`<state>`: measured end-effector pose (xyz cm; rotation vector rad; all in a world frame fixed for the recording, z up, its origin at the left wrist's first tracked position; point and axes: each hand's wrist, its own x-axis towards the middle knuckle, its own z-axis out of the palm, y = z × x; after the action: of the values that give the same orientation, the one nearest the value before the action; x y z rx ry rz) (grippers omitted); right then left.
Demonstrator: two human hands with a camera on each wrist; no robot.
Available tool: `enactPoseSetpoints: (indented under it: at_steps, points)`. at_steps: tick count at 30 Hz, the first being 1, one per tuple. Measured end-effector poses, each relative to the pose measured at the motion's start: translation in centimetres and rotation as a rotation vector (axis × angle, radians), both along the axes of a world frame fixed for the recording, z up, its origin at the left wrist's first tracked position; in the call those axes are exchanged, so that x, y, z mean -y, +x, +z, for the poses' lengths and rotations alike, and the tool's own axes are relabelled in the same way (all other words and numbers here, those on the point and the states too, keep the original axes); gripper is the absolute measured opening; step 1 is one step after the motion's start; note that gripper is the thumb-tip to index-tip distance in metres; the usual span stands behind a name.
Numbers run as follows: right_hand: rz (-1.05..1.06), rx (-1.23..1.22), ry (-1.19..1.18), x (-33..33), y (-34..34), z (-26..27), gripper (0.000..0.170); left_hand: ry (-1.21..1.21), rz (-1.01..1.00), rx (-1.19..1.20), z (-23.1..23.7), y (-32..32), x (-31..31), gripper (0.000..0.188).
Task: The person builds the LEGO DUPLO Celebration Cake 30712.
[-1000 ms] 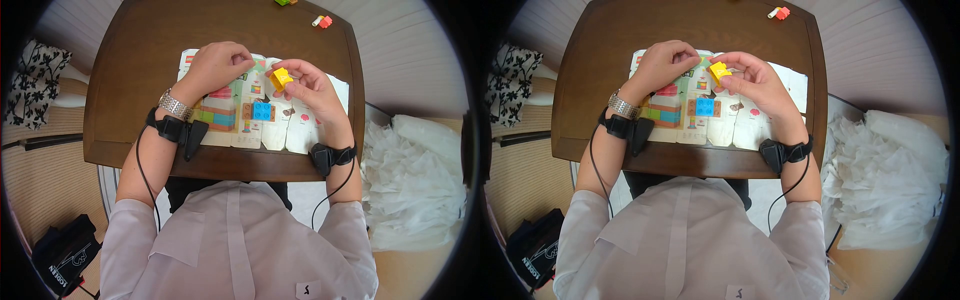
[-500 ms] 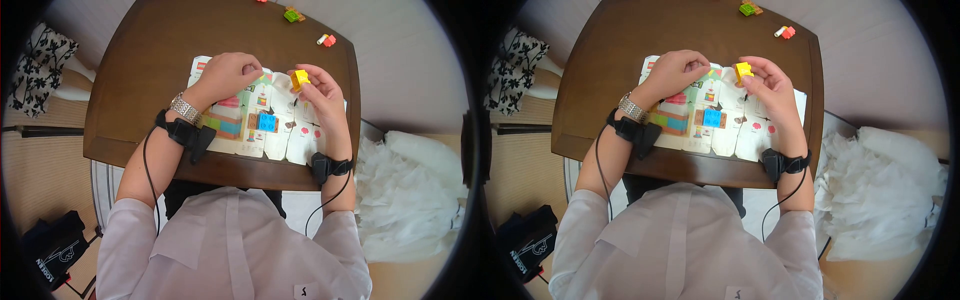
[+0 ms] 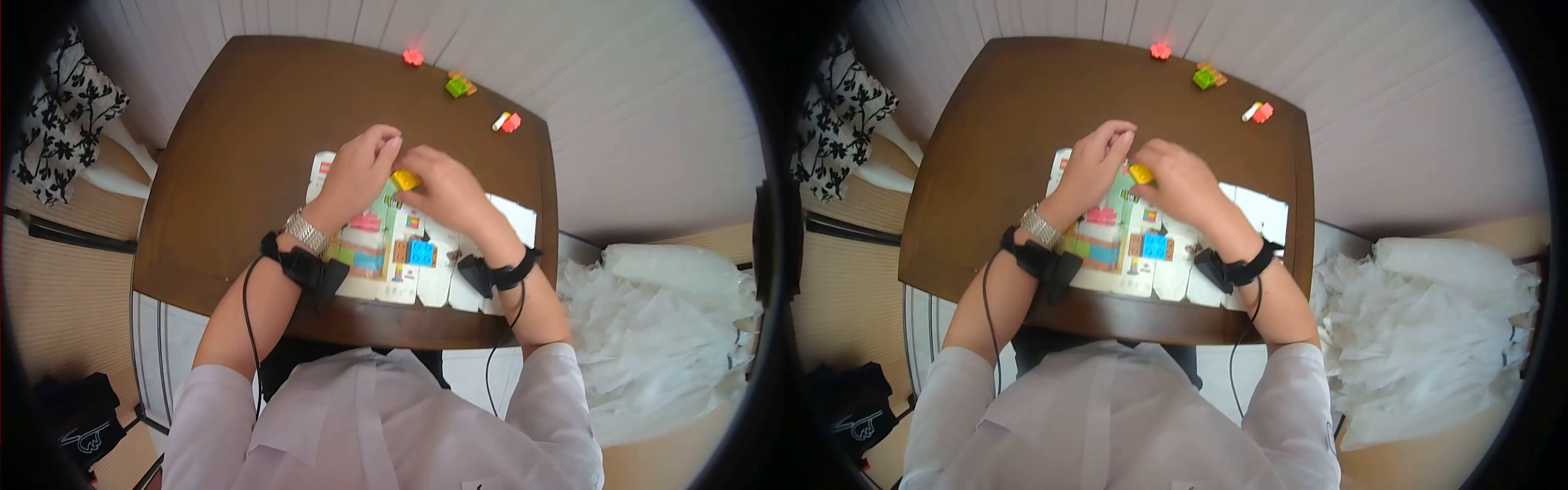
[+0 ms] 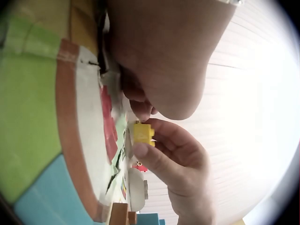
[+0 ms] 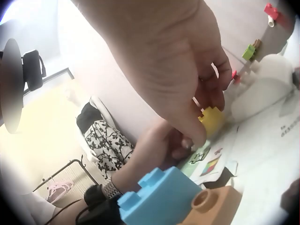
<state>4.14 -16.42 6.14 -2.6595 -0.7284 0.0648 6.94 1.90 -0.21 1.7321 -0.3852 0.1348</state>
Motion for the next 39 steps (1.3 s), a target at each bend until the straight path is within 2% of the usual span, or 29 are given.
enactPoseSetpoints:
  at_steps: [1,2,4,5,6,10,13,15,16,18,22,24,28,30,31,33,34,36,37,39]
  points:
    - [0.007,-0.017,0.012,-0.2,0.1,0.1,0.044,-0.005,0.015,-0.021,0.2,0.0,0.0,0.029]
    - [0.012,-0.004,0.006,-0.1,0.0,0.4,0.044,-0.011,0.020,-0.008,0.3,0.1,-0.1,0.029]
    - [0.015,-0.096,0.117,0.0,-0.2,1.4,0.052,0.029,0.011,-0.044,0.2,0.1,-0.1,0.029]
    - [-0.029,-0.232,0.103,0.3,0.3,2.4,0.057,0.025,-0.001,-0.036,0.0,0.0,0.0,0.028]
    - [-0.029,-0.230,0.100,0.8,0.9,2.6,0.057,0.022,-0.001,-0.033,-0.1,0.0,0.0,0.028]
    - [-0.231,0.049,0.143,3.7,4.7,1.9,0.053,0.031,-0.019,-0.079,0.0,-0.1,0.1,0.026]
    - [-0.335,0.097,0.134,6.1,9.3,0.6,0.053,0.026,-0.013,-0.081,-0.1,-0.1,0.1,0.026]
    - [-0.373,0.372,-0.040,7.9,12.4,-1.6,0.055,0.034,-0.010,-0.072,0.0,-0.1,0.1,0.025]
    - [-0.372,0.377,-0.034,8.1,13.3,-1.9,0.055,0.051,-0.018,-0.081,0.1,-0.1,0.1,0.025]
    - [-0.407,0.309,-0.151,8.6,14.5,-2.7,0.056,0.074,-0.023,-0.090,0.3,-0.1,0.0,0.025]
    - [-0.408,0.315,-0.148,8.1,14.0,-3.1,0.049,0.073,-0.034,-0.086,0.5,-0.2,-0.1,0.024]
    - [-0.430,0.129,-0.094,7.3,12.6,-1.9,0.044,0.077,-0.030,-0.065,0.5,-0.3,-0.1,0.024]
    - [-0.393,0.014,-0.078,6.0,9.3,0.3,0.039,0.117,-0.046,-0.063,0.7,-0.3,-0.1,0.023]
    - [-0.499,-0.455,0.641,5.0,7.0,1.5,0.039,0.113,-0.045,-0.068,0.7,-0.3,-0.2,0.022]
    - [-0.500,-0.455,0.640,4.7,5.8,1.8,0.039,0.102,-0.045,-0.071,0.7,-0.3,-0.2,0.022]
    - [-0.305,-0.534,0.898,4.5,3.3,2.3,0.046,0.089,-0.056,-0.077,0.5,-0.3,0.0,0.022]
    - [-0.314,-0.532,0.899,4.3,2.1,2.5,0.046,0.086,-0.051,-0.076,0.4,-0.2,0.1,0.023]
    - [-0.162,-0.540,0.941,3.7,0.0,3.0,0.061,0.087,-0.057,-0.077,0.2,-0.2,0.1,0.024]
    - [-0.149,-0.575,0.938,3.4,-1.0,3.7,0.066,0.104,-0.052,-0.076,0.1,-0.1,0.0,0.024]
    - [-0.132,-0.604,0.986,3.0,-2.8,4.1,0.069,0.118,-0.054,-0.082,0.1,-0.1,0.1,0.025]
